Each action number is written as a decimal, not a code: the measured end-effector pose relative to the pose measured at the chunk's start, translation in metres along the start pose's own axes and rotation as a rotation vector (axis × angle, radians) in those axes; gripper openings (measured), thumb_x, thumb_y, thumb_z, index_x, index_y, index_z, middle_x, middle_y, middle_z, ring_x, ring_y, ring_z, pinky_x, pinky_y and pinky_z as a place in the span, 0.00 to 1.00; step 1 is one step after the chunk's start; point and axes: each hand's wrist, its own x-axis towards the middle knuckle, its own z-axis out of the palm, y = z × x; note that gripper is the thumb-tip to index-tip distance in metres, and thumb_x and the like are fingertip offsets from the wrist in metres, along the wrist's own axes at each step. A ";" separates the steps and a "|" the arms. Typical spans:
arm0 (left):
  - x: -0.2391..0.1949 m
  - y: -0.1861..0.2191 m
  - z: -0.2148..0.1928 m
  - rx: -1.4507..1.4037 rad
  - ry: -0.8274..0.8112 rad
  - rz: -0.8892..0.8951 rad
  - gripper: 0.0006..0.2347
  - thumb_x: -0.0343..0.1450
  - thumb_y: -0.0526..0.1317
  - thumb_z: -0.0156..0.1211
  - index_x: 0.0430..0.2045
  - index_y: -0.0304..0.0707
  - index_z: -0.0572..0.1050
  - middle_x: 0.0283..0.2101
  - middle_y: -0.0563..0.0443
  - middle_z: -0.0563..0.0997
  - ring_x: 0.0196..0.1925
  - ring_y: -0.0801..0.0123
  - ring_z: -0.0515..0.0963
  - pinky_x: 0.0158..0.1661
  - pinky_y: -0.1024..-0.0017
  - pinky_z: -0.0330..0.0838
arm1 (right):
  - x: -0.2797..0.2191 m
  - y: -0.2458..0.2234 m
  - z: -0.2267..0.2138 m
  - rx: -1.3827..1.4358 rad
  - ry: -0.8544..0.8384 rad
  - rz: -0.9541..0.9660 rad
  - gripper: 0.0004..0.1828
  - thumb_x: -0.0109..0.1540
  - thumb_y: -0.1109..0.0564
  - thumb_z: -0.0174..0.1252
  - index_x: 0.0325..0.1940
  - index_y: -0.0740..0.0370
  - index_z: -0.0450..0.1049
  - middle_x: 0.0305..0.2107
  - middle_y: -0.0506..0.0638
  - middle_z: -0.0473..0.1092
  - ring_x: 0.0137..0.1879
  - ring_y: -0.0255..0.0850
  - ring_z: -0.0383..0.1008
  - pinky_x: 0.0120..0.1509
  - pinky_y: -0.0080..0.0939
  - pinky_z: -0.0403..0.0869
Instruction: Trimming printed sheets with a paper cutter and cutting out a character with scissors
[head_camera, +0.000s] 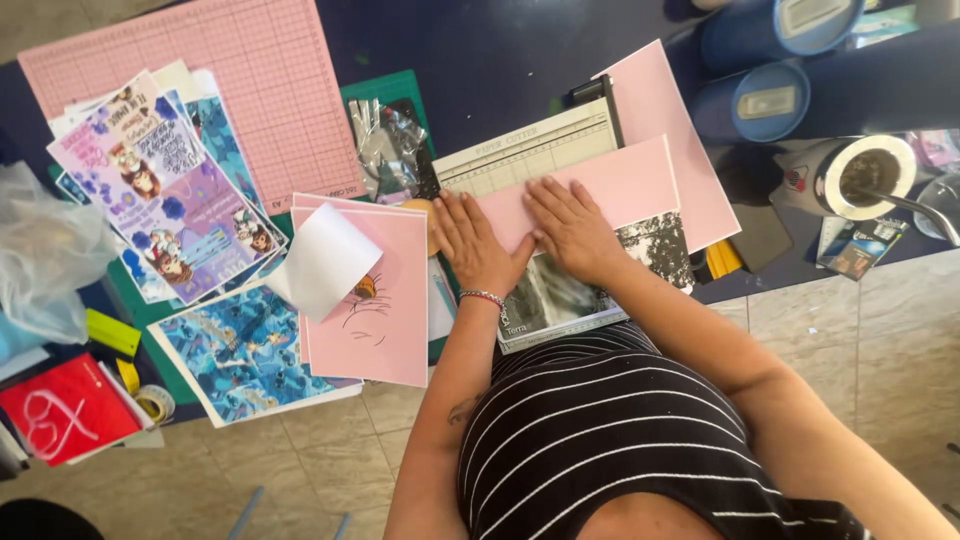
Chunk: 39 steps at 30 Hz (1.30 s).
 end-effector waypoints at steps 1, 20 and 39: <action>-0.002 -0.001 0.001 0.035 0.015 -0.003 0.56 0.58 0.68 0.66 0.72 0.24 0.47 0.76 0.22 0.42 0.80 0.34 0.38 0.74 0.41 0.29 | -0.006 -0.004 0.006 -0.101 -0.148 0.058 0.31 0.70 0.44 0.52 0.74 0.61 0.66 0.70 0.59 0.63 0.75 0.54 0.62 0.76 0.57 0.59; 0.004 -0.006 0.009 0.078 -0.009 -0.146 0.44 0.69 0.67 0.50 0.73 0.31 0.51 0.79 0.37 0.48 0.82 0.48 0.45 0.75 0.44 0.43 | -0.097 0.217 0.003 -0.069 -0.016 0.642 0.32 0.88 0.53 0.44 0.31 0.68 0.68 0.25 0.59 0.68 0.31 0.49 0.62 0.36 0.61 0.56; -0.040 -0.154 -0.067 -0.430 0.641 -0.086 0.23 0.63 0.32 0.70 0.53 0.39 0.73 0.52 0.41 0.80 0.56 0.45 0.78 0.67 0.45 0.65 | 0.057 -0.156 -0.013 0.958 -0.361 0.362 0.44 0.62 0.47 0.61 0.74 0.54 0.44 0.69 0.62 0.44 0.70 0.61 0.51 0.70 0.63 0.64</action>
